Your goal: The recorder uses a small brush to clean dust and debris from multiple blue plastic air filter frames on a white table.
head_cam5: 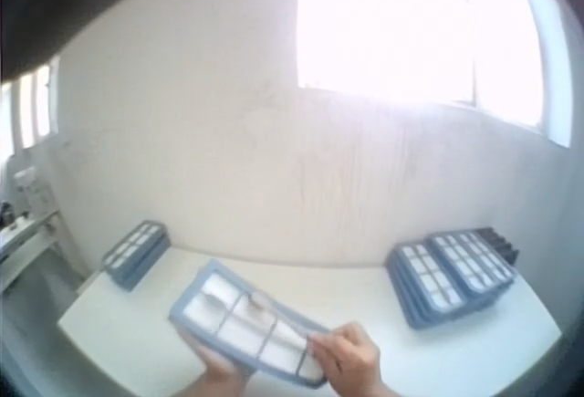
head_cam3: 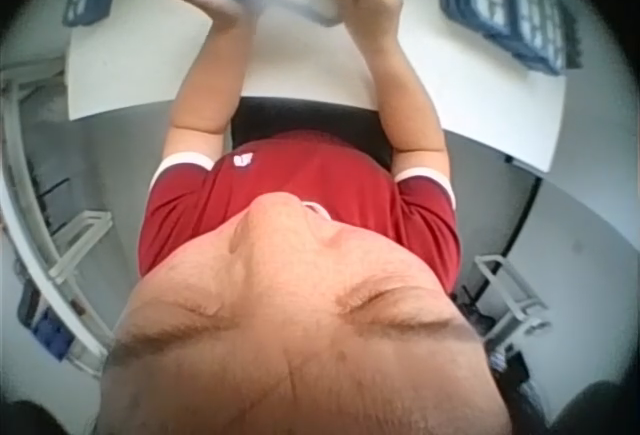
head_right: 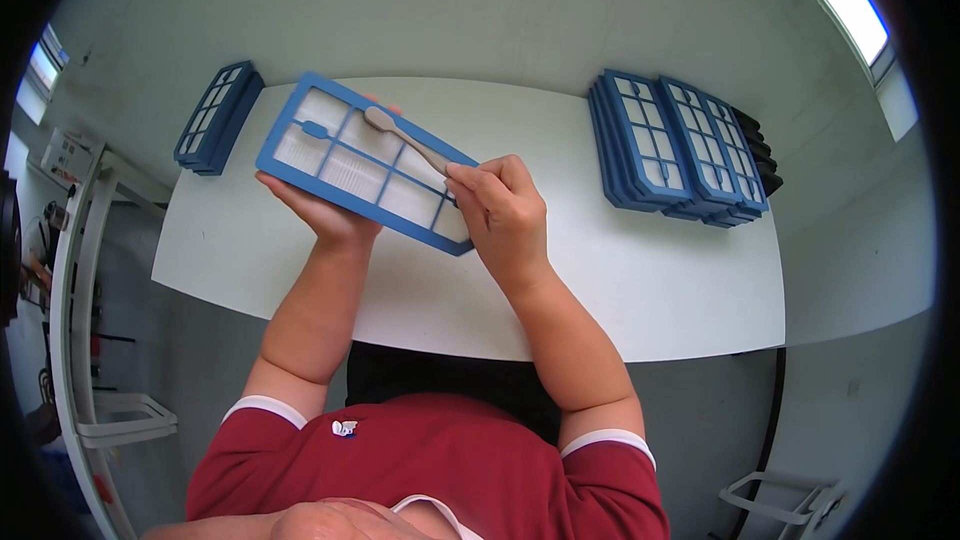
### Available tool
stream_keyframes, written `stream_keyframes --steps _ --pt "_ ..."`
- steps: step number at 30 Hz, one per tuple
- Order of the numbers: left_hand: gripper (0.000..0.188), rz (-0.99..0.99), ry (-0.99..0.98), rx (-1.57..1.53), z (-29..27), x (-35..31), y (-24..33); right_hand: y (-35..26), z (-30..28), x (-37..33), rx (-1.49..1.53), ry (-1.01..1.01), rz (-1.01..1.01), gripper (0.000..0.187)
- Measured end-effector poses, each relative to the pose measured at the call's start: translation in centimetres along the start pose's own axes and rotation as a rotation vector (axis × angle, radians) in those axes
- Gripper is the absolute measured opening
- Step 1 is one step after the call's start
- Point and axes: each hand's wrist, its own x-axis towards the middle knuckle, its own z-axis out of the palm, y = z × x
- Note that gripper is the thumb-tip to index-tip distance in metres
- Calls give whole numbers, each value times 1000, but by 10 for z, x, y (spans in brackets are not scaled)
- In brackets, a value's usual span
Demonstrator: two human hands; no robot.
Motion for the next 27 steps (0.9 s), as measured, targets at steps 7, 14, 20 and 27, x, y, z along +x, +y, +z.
stream_keyframes --steps 7,14,20,27 --pt "87 26 42 -24 4 -2 -3 -3 -5 0 78 -111 63 16" --pt "94 -68 102 -40 0 0 -3 1 -6 1 126 -117 122 18" --pt "93 -73 113 15 0 2 -4 0 -5 0 15 -75 8 15" --pt "92 -57 142 24 -2 3 -3 -1 -3 0 77 -73 25 19"
